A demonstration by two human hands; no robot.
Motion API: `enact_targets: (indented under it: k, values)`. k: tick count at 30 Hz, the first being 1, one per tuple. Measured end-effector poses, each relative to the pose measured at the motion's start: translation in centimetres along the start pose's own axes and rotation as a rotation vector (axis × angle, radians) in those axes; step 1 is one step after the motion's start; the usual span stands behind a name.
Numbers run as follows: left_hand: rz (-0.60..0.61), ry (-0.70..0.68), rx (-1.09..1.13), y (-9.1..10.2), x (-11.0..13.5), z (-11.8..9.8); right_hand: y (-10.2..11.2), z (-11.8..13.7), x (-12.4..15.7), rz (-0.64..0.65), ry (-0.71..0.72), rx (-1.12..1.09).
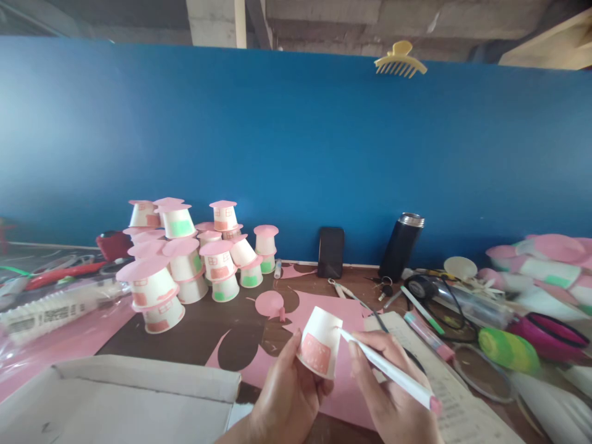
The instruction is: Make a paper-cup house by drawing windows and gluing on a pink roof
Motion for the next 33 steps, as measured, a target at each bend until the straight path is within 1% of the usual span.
enact_targets:
  k: [6, 22, 33]
  values:
    - [-0.019, -0.022, -0.018, 0.13, -0.01, 0.0, -0.02, -0.06, -0.01, 0.004, -0.011, -0.002]
    - [0.002, -0.02, -0.015, 0.21, -0.2, 0.0, -0.1, -0.12, 0.08, 0.0, -0.013, 0.012]
    - [-0.006, -0.011, 0.005, -0.13, 0.02, -0.24, -0.08, 0.16, 0.14, 0.02, -0.008, 0.029]
Point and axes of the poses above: each hand's wrist, its own x-axis away from the middle knuckle, its own y-axis out of the back of the hand, z = x × y, the point moved 3 cm from there along -x, towards the middle knuckle, and after that the axes turned 15 degrees about -x, right-handed, at the moved point
